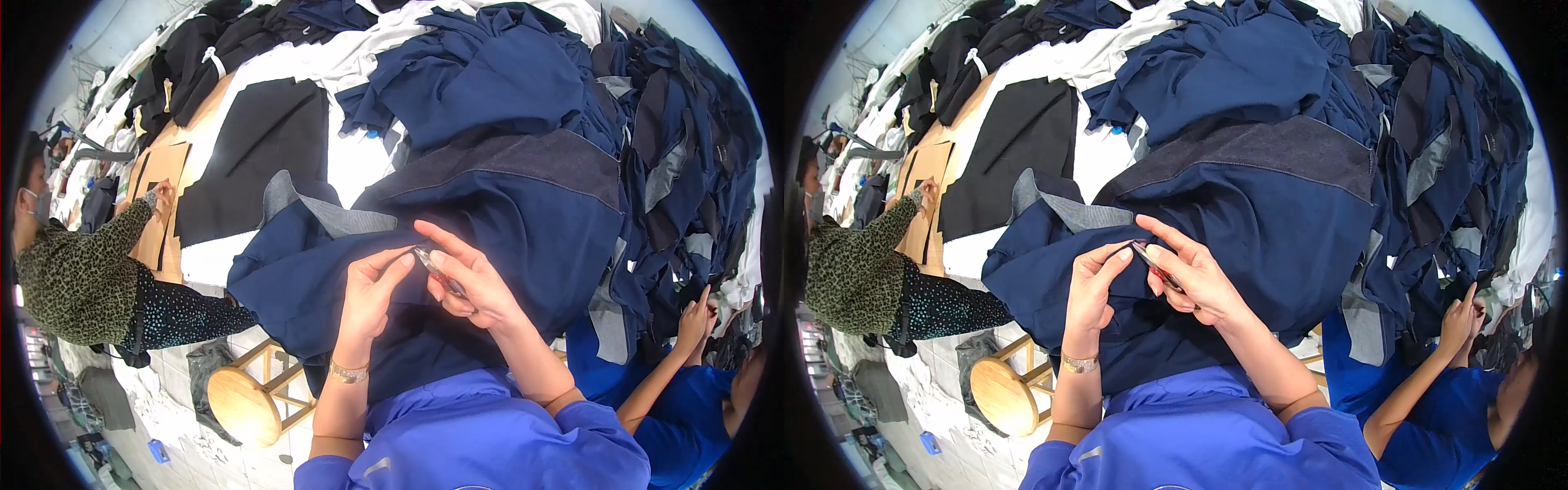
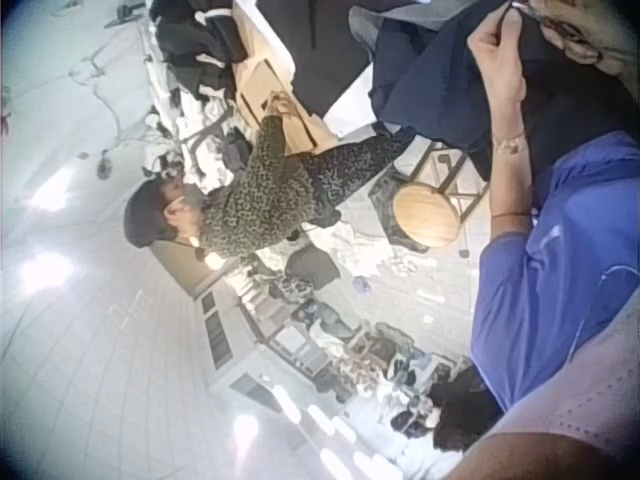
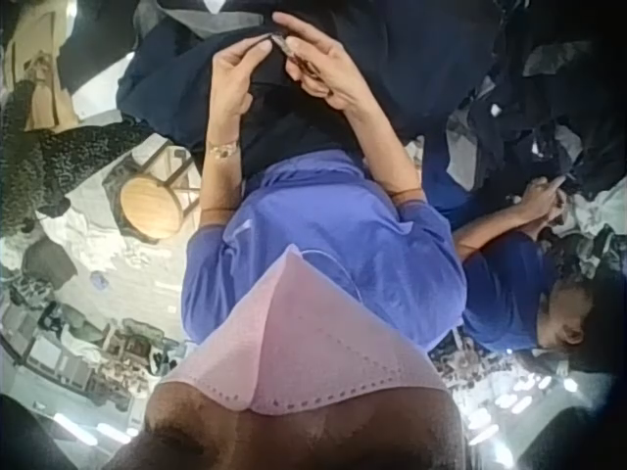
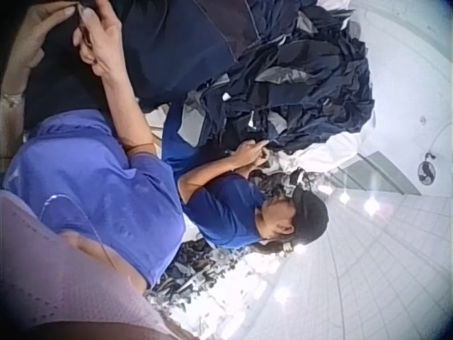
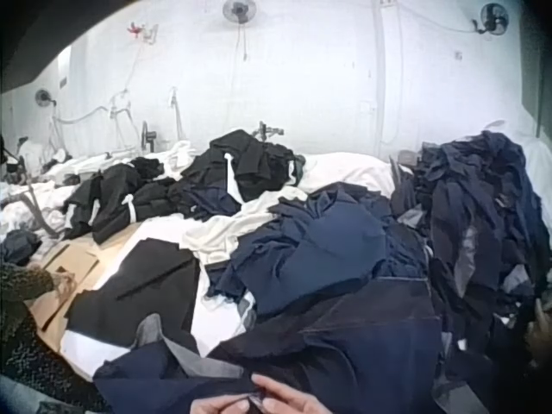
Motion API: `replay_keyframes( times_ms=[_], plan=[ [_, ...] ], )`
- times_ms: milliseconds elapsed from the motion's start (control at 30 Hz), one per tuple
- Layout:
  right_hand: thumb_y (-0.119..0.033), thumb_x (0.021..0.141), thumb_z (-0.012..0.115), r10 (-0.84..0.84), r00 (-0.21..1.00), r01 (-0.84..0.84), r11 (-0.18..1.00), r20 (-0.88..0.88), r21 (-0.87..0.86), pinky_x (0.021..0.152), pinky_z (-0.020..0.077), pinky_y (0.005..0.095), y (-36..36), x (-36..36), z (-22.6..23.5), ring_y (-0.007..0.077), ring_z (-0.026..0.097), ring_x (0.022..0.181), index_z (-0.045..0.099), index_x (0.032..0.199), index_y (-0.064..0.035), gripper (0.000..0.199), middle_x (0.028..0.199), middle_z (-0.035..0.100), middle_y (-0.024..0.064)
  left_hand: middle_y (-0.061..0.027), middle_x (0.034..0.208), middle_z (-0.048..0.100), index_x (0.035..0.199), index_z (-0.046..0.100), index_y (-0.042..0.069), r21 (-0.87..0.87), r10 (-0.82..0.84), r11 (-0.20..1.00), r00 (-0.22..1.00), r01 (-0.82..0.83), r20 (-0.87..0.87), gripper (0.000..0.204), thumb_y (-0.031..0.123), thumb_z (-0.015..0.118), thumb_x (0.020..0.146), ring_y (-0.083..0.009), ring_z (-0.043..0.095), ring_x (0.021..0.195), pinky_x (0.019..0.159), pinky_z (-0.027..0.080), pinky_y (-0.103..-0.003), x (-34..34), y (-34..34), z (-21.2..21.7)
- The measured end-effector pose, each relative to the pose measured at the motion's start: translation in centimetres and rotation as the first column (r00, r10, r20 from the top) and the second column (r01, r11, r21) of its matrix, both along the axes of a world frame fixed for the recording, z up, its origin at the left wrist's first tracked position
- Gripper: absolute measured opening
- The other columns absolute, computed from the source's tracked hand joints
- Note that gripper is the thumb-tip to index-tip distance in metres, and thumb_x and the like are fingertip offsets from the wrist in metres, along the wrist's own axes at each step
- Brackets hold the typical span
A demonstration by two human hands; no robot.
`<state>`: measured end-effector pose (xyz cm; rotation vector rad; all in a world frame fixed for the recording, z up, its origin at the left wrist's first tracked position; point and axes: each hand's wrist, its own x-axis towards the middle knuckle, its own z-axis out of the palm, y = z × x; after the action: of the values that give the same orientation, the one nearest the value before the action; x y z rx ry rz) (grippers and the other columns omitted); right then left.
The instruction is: Trimming loose threads and excess fabric from dark blue garments using thread snips.
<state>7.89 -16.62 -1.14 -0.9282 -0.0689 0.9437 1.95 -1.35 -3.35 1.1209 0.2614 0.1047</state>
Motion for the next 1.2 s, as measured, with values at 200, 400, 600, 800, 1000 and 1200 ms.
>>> replay_keyframes(
  times_ms=[200, 400, 600, 800, 1000, 1200],
  plan=[
    [-0.018, 0.094, 0.048, 0.004, 1.0, -0.004, 1.0, -0.011, -0.015, 0.03, 0.0224, 0.016, 0.08, -0.07, -0.16, 0.0016, 0.033, 0.033, 0.037, 0.137, -0.013, 0.044, 0.061, 0.055, 0.0041, -0.0089, 0.095, 0.067, 0.103, 0.065, -0.003, 0.038, 0.009, 0.999, 1.0, -0.01, 0.017, 0.02, 0.004, 0.06, 0.085, -0.0109, 0.06, 0.086, 0.079, 0.045, -0.022, 0.0, -0.05, 0.12],
    [-0.018, 0.094, 0.048, -0.012, 1.0, 0.011, 1.0, 0.002, 0.006, 0.03, 0.0227, 0.0162, 0.22, 0.15, 0.0, 0.0016, 0.033, 0.033, 0.036, 0.137, -0.0132, 0.044, 0.06, 0.054, 0.004, -0.0085, 0.095, 0.067, 0.102, 0.065, -0.003, 0.072, -0.026, 0.997, 0.999, 0.024, 0.028, 0.019, 0.005, 0.061, 0.085, -0.0104, 0.06, 0.085, 0.078, 0.046, -0.022, -0.16, -0.1, -0.23],
    [-0.018, 0.095, 0.046, -0.066, 0.998, 0.065, 0.995, 0.007, 0.075, 0.03, 0.0232, 0.0162, 0.04, 0.4, 0.03, 0.0015, 0.032, 0.033, 0.036, 0.137, -0.0129, 0.043, 0.061, 0.054, 0.0045, -0.0084, 0.095, 0.067, 0.102, 0.065, -0.004, 0.041, -0.018, 0.999, 1.0, 0.018, 0.013, 0.02, 0.004, 0.061, 0.084, -0.0101, 0.06, 0.084, 0.078, 0.045, -0.022, -0.11, -0.17, -0.22],
    [-0.017, 0.095, 0.047, -0.002, 0.999, 0.003, 1.0, 0.037, -0.013, 0.03, 0.0223, 0.0158, 0.15, 0.09, 0.22, 0.0013, 0.032, 0.034, 0.036, 0.137, -0.0124, 0.044, 0.061, 0.054, 0.0039, -0.009, 0.096, 0.066, 0.104, 0.063, -0.005, -0.013, -0.022, 1.0, 1.0, 0.022, -0.015, 0.022, 0.005, 0.06, 0.085, -0.011, 0.06, 0.085, 0.079, 0.045, -0.022, -0.03, 0.11, 0.16],
    [-0.018, 0.095, 0.047, 0.01, 1.0, -0.01, 1.0, 0.008, -0.022, 0.03, 0.0223, 0.016, 0.16, -0.03, 0.08, 0.0015, 0.033, 0.034, 0.036, 0.137, -0.0125, 0.044, 0.061, 0.054, 0.0041, -0.0093, 0.096, 0.067, 0.103, 0.064, -0.004, 0.005, 0.003, 1.0, 1.0, -0.003, 0.006, 0.021, 0.006, 0.059, 0.085, -0.0111, 0.06, 0.086, 0.08, 0.045, -0.022, 0.03, 0.05, 0.16],
    [-0.018, 0.095, 0.047, -0.004, 1.0, 0.004, 1.0, -0.024, 0.006, 0.03, 0.0221, 0.0165, 0.27, -0.1, -0.12, 0.0016, 0.033, 0.033, 0.036, 0.137, -0.0137, 0.044, 0.061, 0.054, 0.0043, -0.0103, 0.098, 0.067, 0.104, 0.064, -0.003, -0.011, 0.016, 1.0, 1.0, -0.016, 0.001, 0.022, 0.005, 0.06, 0.084, -0.0117, 0.061, 0.087, 0.081, 0.045, -0.023, -0.11, -0.09, -0.07]
  ],
)
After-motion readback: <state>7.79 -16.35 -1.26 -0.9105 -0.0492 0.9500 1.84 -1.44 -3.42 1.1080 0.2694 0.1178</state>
